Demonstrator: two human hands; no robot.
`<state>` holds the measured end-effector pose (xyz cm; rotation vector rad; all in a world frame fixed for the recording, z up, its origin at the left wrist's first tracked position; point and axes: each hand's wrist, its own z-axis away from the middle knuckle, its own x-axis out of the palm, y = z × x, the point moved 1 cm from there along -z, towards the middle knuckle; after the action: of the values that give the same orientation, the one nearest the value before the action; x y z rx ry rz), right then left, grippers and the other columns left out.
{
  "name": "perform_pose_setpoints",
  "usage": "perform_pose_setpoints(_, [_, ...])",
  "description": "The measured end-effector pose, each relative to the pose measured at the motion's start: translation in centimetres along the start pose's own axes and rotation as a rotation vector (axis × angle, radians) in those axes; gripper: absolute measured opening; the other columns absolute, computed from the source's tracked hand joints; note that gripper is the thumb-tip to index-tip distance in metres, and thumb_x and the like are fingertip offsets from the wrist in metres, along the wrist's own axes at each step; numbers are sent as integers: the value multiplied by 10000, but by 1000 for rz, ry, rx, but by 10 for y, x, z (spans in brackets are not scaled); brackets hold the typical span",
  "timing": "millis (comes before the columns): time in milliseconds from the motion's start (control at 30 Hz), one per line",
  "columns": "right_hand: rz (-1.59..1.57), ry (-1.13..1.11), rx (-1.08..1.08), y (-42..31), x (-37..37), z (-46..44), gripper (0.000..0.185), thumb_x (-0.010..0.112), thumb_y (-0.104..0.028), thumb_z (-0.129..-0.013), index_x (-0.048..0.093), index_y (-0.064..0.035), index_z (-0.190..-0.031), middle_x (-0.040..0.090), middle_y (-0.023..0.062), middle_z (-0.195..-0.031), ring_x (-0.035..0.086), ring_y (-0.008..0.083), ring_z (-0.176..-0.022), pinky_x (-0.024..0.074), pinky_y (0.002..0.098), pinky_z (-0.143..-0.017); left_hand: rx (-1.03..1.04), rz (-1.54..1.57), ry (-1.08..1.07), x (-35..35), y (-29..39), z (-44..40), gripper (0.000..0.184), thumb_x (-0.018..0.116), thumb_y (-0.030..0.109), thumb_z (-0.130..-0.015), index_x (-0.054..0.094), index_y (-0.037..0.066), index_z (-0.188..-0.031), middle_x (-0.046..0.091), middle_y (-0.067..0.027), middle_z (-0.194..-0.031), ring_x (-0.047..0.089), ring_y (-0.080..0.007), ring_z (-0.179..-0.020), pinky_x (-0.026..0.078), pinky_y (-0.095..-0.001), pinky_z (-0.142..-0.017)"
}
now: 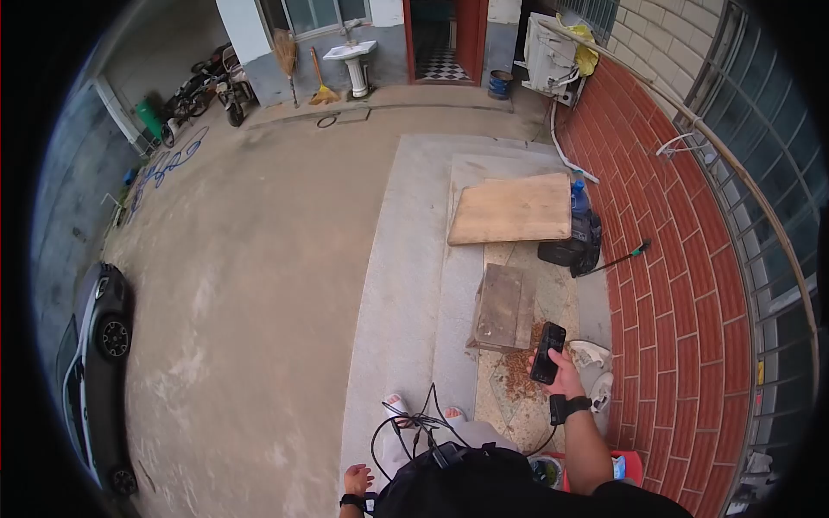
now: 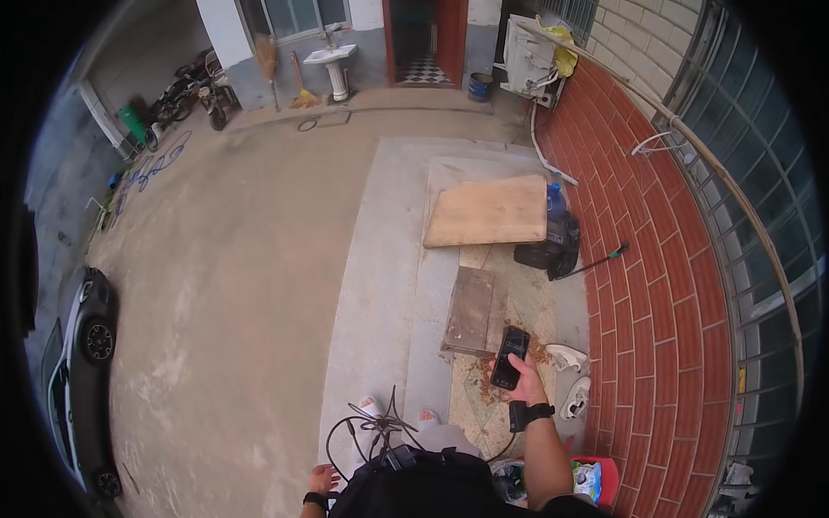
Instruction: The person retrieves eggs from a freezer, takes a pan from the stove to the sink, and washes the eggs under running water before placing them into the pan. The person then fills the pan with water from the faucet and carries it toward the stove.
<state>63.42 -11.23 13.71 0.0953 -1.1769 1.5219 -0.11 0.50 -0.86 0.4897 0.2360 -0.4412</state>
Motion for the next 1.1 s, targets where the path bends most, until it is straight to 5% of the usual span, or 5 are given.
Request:
perform_pose_setpoints(400, [635,617,-265,21,2,-197,440,776,-310,-818,530,-105,-1120,543,34,-855,583,183,-675,532,355,-455,-17,-95,-110,28,199,-216,341,650,88,-908,630,41,-1244,739,-127,-1026,736,-256,-783,573,-371,-602])
perform_pose_setpoints(533, [498,716,154,49,34,-228,377,739,-349,-832,624,-172,-1145,616,49,-986,612,233,-881,543,432,-554,-2,-114,-101,13,268,-285,287,595,203,-980,652,34,-1204,740,-119,-996,728,-232,-757,561,-352,-551])
perform_pose_setpoints(767, [119,481,844,98,41,-302,426,721,-347,-879,609,47,-998,608,147,-768,640,325,-687,573,493,-667,53,-158,-89,13,457,-359,318,575,213,-994,635,10,-1231,745,-129,-1025,736,-240,-772,572,-351,-578])
perform_pose_setpoints(900, [91,510,1007,127,30,-405,442,670,-411,-914,635,26,-974,679,191,-850,663,342,-749,561,487,-706,101,-88,-224,25,502,-471,486,614,367,-1005,535,92,-1397,689,-144,-1223,692,-310,-991,596,-517,-695])
perform_pose_setpoints(1100, [13,465,951,79,52,-619,368,756,-311,-877,599,15,-942,621,168,-788,640,319,-738,569,494,-671,-79,-143,-293,49,678,-468,481,616,289,-978,533,74,-1400,699,-154,-1178,700,-301,-954,568,-456,-637])
